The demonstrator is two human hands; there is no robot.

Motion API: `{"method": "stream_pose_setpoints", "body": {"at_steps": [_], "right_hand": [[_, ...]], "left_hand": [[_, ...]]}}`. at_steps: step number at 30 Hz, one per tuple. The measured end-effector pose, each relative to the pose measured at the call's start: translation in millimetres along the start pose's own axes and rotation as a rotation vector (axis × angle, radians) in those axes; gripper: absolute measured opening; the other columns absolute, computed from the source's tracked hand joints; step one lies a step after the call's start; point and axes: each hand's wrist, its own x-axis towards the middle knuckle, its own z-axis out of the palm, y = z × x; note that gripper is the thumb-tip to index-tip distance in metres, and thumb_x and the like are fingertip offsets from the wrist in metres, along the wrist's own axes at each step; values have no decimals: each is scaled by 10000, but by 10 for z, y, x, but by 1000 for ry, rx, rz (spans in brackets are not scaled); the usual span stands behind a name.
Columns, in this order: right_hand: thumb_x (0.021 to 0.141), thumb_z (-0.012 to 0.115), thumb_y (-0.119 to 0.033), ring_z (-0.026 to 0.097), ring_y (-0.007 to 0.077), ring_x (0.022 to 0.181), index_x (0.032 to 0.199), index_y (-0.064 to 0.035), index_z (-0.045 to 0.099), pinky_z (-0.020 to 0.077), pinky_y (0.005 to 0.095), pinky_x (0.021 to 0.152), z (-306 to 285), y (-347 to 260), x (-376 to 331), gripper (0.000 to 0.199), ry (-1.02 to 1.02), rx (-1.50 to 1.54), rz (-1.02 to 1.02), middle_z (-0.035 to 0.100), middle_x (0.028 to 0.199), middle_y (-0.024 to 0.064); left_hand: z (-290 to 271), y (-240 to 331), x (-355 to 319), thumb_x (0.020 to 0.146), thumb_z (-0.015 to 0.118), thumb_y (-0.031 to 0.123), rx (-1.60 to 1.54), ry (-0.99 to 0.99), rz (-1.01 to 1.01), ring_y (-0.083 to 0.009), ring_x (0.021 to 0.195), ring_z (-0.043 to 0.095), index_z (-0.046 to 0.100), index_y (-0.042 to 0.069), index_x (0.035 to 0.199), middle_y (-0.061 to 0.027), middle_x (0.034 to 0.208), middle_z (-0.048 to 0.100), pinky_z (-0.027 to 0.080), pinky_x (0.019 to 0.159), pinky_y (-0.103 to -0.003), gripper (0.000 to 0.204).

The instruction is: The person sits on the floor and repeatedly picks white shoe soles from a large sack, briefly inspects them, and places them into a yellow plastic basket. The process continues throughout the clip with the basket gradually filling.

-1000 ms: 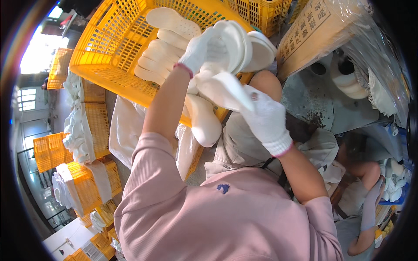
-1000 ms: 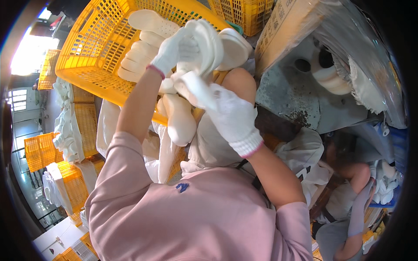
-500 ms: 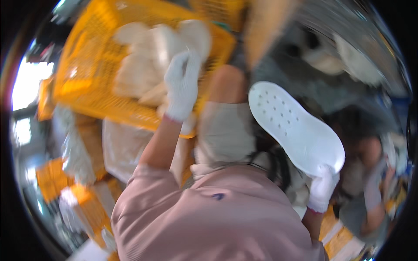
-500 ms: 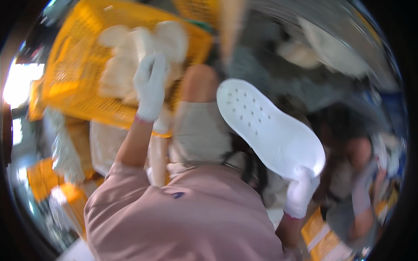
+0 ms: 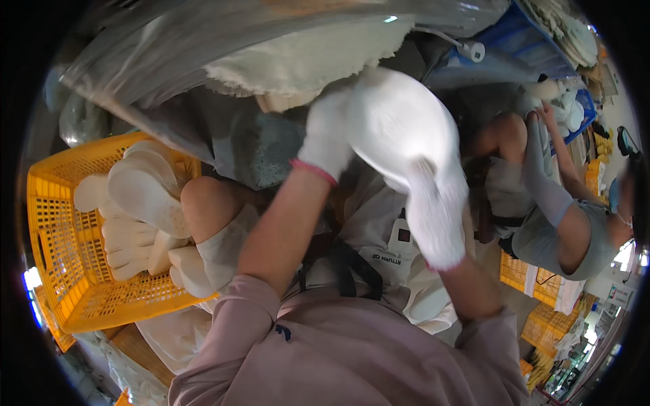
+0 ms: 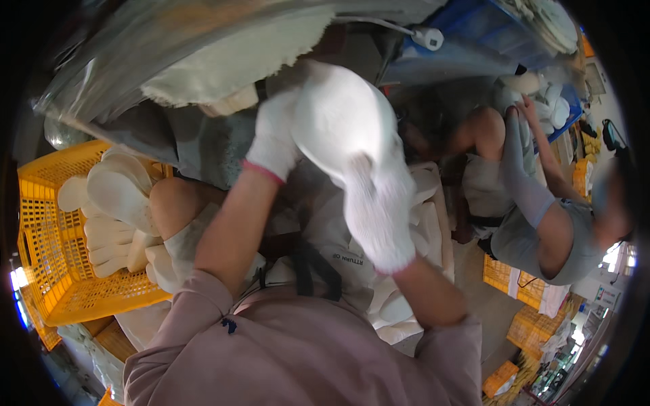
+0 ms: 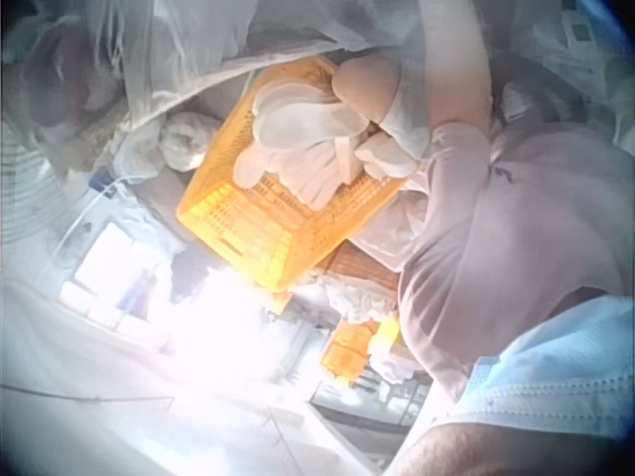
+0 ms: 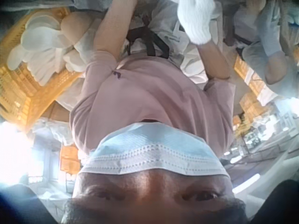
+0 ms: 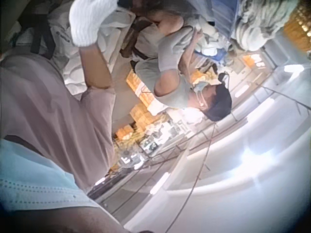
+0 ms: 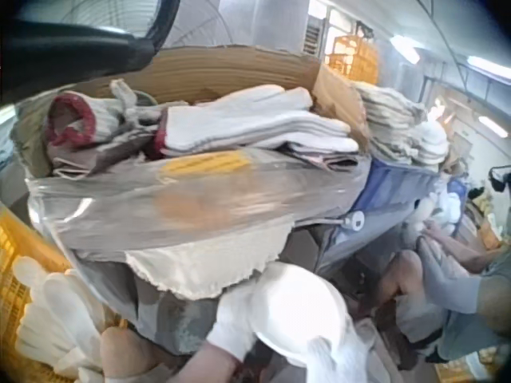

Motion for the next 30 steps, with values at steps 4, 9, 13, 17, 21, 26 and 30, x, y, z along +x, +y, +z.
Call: {"method": "stream_pose_setpoints", "body": {"at_steps": [4,9,13,17,21,26,30], "right_hand": [[929,684,-118,729,419,893,1041,36,659,585,482,741,437,267,744,192,-130,205,-29,696,958,238],[805,744,-190,680,429,822,834,-8,606,531,571,677,635,602,1175,230,-79,-558,-690,635,895,190],[918,616,-313,711,469,930,1004,43,730,546,511,800,752,558,1393,383,-303,79,34,721,878,297],[906,667,-351,701,459,988,1182,44,699,547,489,860,661,243,1150,483,-258,-112,31,718,1107,309],[857,754,-240,689,382,1211,1436,69,524,532,425,1035,217,36,515,696,-270,152,199,620,1401,279],[852,693,-152,673,448,1226,1493,65,481,550,464,1038,158,382,505,709,45,-209,-108,640,1356,312],[844,719,-298,703,466,1104,1309,100,599,567,466,940,455,612,916,624,71,-54,5,708,1138,322]], "left_hand": [[-383,531,298,1067,605,149,276,304,-57,-281,1268,657,625,-23,1389,-161,1367,686,539,1107,-422,365],[-551,1331,-486,962,774,245,1582,395,-149,-211,1277,626,612,-33,1446,-156,1413,662,499,1086,-356,581],[-241,1215,-964,911,797,134,1289,4,65,-181,1181,639,527,-68,1523,-104,1314,693,501,1065,-327,699],[102,512,-787,949,808,93,823,179,-40,-184,1157,684,585,-52,1447,-105,1316,712,547,1029,-327,564],[415,-24,-395,952,821,141,398,417,134,-211,1098,706,640,-89,1285,-119,1229,738,570,960,-332,443],[607,-231,47,954,792,156,303,580,166,-191,982,680,676,-48,1230,-82,1141,716,552,847,-331,362],[234,121,363,1070,643,188,299,399,12,-264,1168,704,619,-24,1395,-139,1311,713,560,1046,-412,389]]}}
